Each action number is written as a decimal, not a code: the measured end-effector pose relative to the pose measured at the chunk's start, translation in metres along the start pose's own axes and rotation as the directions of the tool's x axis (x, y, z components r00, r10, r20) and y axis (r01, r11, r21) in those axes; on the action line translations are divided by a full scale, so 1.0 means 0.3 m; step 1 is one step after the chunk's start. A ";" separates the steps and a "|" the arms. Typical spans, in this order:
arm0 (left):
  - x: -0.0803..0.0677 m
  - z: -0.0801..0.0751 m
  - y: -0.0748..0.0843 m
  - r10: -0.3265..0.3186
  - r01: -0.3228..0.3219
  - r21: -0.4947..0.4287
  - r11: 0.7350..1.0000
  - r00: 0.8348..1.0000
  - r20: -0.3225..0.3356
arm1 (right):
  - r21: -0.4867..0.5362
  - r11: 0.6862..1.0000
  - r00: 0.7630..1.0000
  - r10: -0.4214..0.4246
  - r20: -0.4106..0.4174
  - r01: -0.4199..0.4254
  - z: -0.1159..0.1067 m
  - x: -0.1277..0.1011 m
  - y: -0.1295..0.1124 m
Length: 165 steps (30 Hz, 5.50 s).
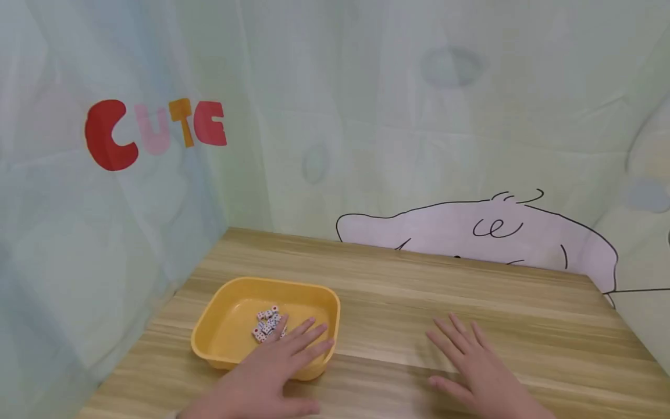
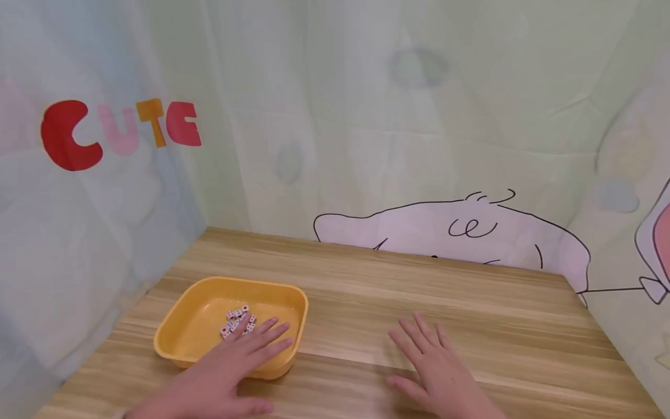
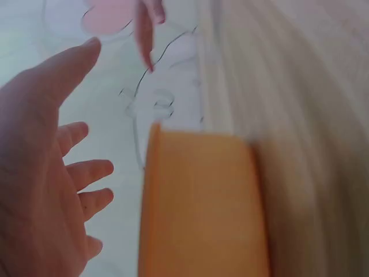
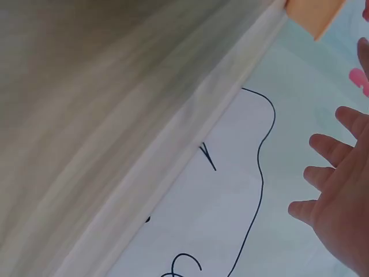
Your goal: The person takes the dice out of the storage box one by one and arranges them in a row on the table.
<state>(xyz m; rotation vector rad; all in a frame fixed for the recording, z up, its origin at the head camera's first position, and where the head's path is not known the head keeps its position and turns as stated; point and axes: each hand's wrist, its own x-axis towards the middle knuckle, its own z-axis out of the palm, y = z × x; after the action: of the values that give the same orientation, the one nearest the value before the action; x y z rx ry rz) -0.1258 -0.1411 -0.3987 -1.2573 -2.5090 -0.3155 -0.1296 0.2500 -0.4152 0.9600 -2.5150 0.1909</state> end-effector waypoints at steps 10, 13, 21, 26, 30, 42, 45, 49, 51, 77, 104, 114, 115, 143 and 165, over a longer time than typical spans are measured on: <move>-0.123 -0.108 -0.120 -0.236 0.211 -0.179 0.961 0.963 -0.128 | 0.096 0.995 0.997 0.017 -0.070 -0.010 0.051 0.159 -0.029; -0.156 -0.130 -0.150 -0.294 0.258 -0.223 0.940 0.944 -0.147 | 0.117 0.993 0.996 -0.011 -0.086 0.021 0.068 0.209 -0.045; -0.228 -0.161 -0.223 -0.446 0.393 -0.344 0.853 0.891 -0.087 | 0.233 0.972 0.999 0.039 -0.013 -0.035 0.084 0.343 -0.118; -0.264 -0.169 -0.271 -0.483 0.420 -0.452 0.787 0.875 -0.026 | 0.302 0.952 0.999 0.047 0.016 -0.050 0.103 0.429 -0.185; -0.292 -0.164 -0.313 -0.506 0.437 -0.540 0.719 0.862 0.024 | 0.392 0.920 1.000 -0.006 0.011 0.001 0.128 0.500 -0.256; -0.338 -0.113 -0.375 -0.572 0.497 -0.681 0.538 0.808 0.138 | 0.610 0.786 0.950 -0.112 0.293 -0.095 0.227 0.666 -0.372; -0.347 -0.103 -0.385 -0.572 0.502 -0.686 0.527 0.806 0.151 | 0.649 0.757 0.944 -0.158 0.289 -0.072 0.245 0.690 -0.385; -0.363 -0.095 -0.393 -0.581 0.528 -0.678 0.512 0.794 0.179 | 0.670 0.739 0.933 -0.185 0.310 -0.076 0.264 0.711 -0.400; -0.370 -0.094 -0.393 -0.589 0.546 -0.674 0.497 0.783 0.200 | 0.668 0.736 0.924 -0.173 0.341 -0.109 0.276 0.718 -0.406; -0.398 -0.078 -0.389 -0.555 0.536 -0.718 0.445 0.794 0.248 | 0.592 0.724 0.851 -0.013 0.526 -0.355 0.368 0.735 -0.441; -0.397 -0.080 -0.397 -0.550 0.543 -0.715 0.441 0.793 0.263 | 0.650 0.721 0.959 0.079 0.271 -0.243 0.155 0.622 -0.232; -0.406 -0.079 -0.402 -0.548 0.551 -0.705 0.447 0.791 0.272 | 0.639 0.710 0.948 0.137 0.286 -0.296 0.161 0.491 -0.124; -0.407 -0.079 -0.402 -0.547 0.547 -0.711 0.442 0.792 0.270 | 0.639 0.711 0.948 0.134 0.287 -0.294 0.169 0.482 -0.120; -0.398 -0.081 -0.394 -0.565 0.548 -0.724 0.420 0.782 0.263 | 0.665 0.616 0.887 0.130 0.442 -0.422 0.271 0.450 -0.161; -0.395 -0.082 -0.399 -0.583 0.583 -0.712 0.391 0.756 0.298 | 0.622 0.659 0.878 0.129 0.460 -0.423 0.252 0.452 -0.173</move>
<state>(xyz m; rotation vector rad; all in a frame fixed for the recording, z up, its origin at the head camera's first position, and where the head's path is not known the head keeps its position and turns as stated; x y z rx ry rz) -0.1511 -0.3072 -0.4268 -0.4266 -2.8039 -1.7460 -0.2117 0.1086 -0.4237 0.9061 -2.9996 1.2860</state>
